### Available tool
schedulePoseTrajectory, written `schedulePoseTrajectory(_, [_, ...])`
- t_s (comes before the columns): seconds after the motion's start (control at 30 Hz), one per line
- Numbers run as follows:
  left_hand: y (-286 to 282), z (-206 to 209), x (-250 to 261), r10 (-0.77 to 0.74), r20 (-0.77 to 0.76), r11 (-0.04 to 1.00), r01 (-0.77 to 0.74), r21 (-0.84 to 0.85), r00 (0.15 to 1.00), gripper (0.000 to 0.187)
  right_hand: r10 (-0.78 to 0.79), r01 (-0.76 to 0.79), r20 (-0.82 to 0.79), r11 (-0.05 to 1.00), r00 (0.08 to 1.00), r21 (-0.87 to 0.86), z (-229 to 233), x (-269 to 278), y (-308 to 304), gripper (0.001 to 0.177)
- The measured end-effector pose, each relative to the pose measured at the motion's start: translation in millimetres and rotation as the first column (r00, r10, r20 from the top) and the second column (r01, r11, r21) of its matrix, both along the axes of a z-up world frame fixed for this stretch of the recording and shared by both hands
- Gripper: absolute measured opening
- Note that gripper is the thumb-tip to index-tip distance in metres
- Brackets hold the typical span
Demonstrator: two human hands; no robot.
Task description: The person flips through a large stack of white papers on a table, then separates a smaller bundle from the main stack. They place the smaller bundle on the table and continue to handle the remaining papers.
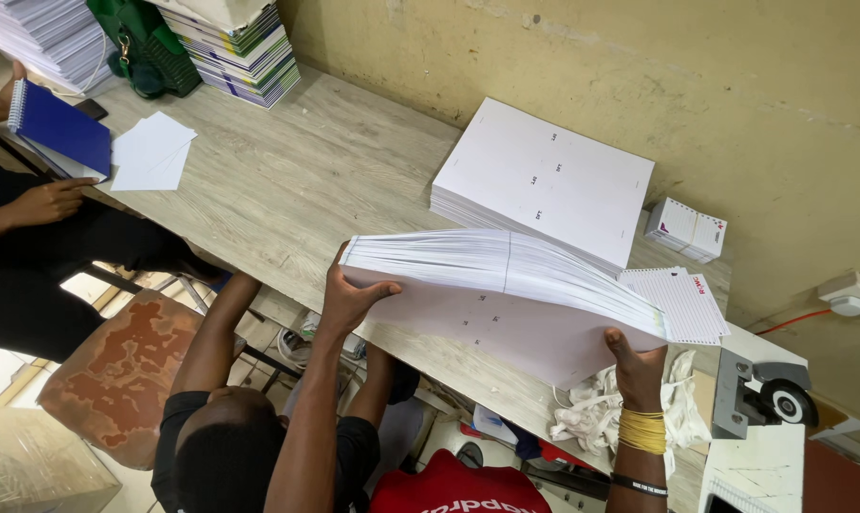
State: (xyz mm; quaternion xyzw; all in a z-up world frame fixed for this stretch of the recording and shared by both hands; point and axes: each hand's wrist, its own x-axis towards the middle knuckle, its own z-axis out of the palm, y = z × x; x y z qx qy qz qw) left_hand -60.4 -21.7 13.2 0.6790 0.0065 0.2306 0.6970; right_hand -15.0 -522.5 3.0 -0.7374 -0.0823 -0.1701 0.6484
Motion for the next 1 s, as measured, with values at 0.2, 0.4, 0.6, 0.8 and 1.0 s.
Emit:
schedulePoseTrajectory(0.2, [-10.4, 10.2, -1.1, 0.013, -0.027, 1.000, -0.013, 0.001, 1.000, 0.092, 0.013, -0.013, 0.002, 1.000, 1.000, 0.021, -15.6, 5.4, -6.9, 0.082])
schedulePoseTrajectory(0.4, [-3.4, 8.0, 1.8, -0.004, -0.007, 1.000, 0.004, 0.002, 1.000, 0.088, 0.035, -0.035, -0.034, 0.999, 0.999, 0.019, -30.6, 8.4, -12.7, 0.077])
schedulePoseTrajectory(0.6, [-11.8, 19.8, 0.5, -0.010, -0.003, 1.000, 0.010, -0.016, 1.000, 0.086, 0.028, -0.028, -0.027, 0.999, 0.999, -0.023, -31.9, 5.1, -17.0, 0.077])
schedulePoseTrajectory(0.8, [-5.1, 11.8, -5.7, 0.016, 0.014, 1.000, -0.016, 0.009, 1.000, 0.098, -0.025, 0.024, -0.028, 0.999, 0.999, -0.038, -42.2, -1.3, -24.7, 0.081])
schedulePoseTrajectory(1.0, [-20.7, 19.3, -2.5, 0.029, 0.034, 1.000, -0.028, -0.004, 0.999, 0.094, -0.046, 0.046, -0.020, 0.999, 0.999, -0.004, -61.9, 5.5, -27.7, 0.080])
